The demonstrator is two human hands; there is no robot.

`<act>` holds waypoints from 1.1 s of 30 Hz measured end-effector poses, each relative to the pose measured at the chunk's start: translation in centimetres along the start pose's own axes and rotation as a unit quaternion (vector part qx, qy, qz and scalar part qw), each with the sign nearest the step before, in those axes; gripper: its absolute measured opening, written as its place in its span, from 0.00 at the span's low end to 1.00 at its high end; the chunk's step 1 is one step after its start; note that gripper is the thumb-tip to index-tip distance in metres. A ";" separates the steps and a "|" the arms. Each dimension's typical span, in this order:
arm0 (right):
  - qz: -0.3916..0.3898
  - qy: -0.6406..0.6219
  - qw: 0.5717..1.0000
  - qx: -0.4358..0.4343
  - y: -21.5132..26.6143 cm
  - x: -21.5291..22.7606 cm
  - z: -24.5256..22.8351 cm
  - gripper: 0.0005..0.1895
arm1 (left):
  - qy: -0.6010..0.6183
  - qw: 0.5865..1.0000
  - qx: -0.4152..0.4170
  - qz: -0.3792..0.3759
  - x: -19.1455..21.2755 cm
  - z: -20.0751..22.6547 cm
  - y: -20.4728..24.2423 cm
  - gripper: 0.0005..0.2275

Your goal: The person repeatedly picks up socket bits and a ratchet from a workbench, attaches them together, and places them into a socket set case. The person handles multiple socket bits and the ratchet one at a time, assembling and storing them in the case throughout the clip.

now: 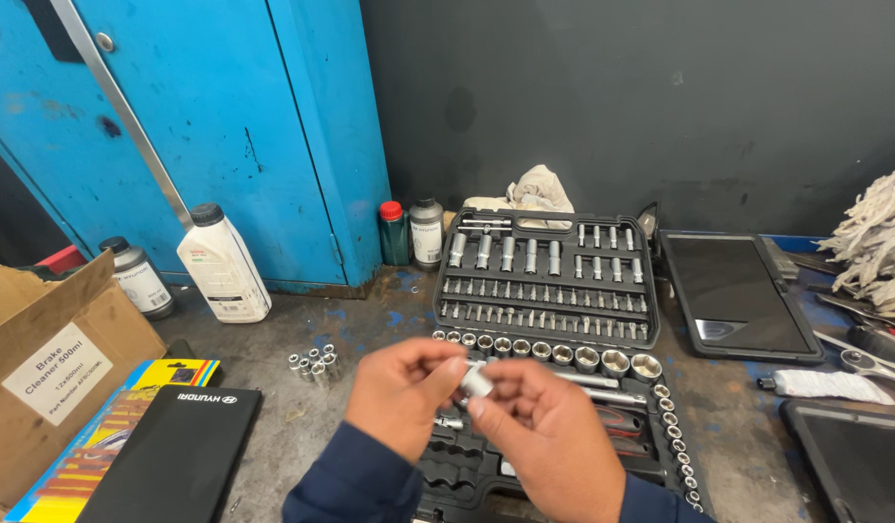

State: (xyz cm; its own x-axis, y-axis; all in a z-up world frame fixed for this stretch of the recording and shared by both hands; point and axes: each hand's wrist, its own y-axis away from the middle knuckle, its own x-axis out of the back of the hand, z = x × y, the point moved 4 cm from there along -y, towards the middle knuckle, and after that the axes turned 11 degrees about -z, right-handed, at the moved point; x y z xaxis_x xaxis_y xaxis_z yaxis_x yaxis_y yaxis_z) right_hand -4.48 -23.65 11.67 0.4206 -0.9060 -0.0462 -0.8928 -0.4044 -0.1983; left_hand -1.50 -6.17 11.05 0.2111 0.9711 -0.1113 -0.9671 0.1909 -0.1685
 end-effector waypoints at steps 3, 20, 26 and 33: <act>-0.020 0.034 0.996 -0.084 0.3 0.5 2.4 0.15 | -0.034 0.996 0.050 0.060 4.0 -3.0 1.5 0.10; -0.084 0.016 0.984 -0.155 -1.1 0.8 6.6 0.11 | -0.355 0.905 0.113 0.203 10.4 -10.9 -4.7 0.09; -0.082 0.030 0.985 -0.149 -1.4 1.4 6.2 0.10 | -0.441 0.873 0.148 0.144 9.0 -12.9 -7.6 0.07; -0.079 0.025 0.984 -0.155 -1.4 1.6 6.2 0.11 | -0.474 0.845 0.199 0.146 7.9 -13.6 -7.5 0.08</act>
State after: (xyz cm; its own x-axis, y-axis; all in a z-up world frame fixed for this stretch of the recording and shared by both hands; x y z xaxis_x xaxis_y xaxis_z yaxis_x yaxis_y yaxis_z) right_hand -1.53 -23.80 5.79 0.5566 -0.8307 0.0110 -0.8265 -0.5524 0.1089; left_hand 9.38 -1.87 -1.91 -0.0710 0.6277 0.7752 -0.9693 -0.2268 0.0948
